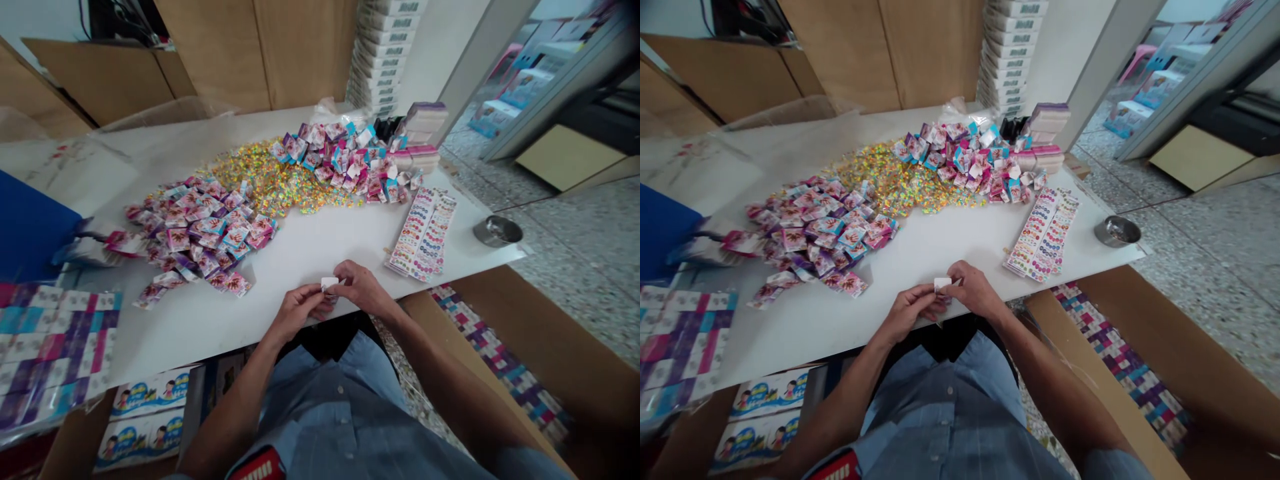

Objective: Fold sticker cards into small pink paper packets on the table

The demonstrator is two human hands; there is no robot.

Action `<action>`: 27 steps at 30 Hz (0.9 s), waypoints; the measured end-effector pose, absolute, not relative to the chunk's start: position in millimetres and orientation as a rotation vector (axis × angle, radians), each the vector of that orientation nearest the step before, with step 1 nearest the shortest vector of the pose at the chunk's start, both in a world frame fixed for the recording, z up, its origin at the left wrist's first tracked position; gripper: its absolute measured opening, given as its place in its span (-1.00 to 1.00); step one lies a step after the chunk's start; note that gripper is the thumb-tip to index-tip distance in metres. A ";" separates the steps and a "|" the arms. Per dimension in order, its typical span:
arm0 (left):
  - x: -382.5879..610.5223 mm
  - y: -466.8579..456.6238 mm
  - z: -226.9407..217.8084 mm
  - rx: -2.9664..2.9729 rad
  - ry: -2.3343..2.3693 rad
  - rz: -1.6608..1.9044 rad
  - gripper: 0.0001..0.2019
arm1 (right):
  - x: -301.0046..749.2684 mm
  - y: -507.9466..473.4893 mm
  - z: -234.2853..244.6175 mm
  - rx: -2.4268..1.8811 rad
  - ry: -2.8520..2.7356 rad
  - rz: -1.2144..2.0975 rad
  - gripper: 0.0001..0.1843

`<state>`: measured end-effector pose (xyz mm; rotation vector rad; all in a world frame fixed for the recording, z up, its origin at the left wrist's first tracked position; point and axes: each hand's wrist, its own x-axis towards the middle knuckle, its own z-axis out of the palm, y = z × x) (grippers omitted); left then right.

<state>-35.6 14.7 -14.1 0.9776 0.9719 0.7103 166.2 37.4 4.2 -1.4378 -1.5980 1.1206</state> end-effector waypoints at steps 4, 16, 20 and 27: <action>-33.2 17.9 -8.0 0.864 1.018 0.717 -0.56 | 165.3 29.2 0.6 -1.341 -1.473 1.425 -0.72; -32.0 26.5 -17.4 0.974 1.019 0.822 -0.71 | 170.5 17.8 -13.6 -1.086 -1.268 1.519 -0.77; -30.4 22.1 -24.3 1.212 1.108 0.977 -0.75 | 171.0 14.4 -12.0 -1.014 -1.509 1.204 -0.80; -35.7 15.4 -27.1 1.419 0.962 1.008 -0.72 | 172.3 12.4 -17.9 -0.988 -1.589 1.071 -0.81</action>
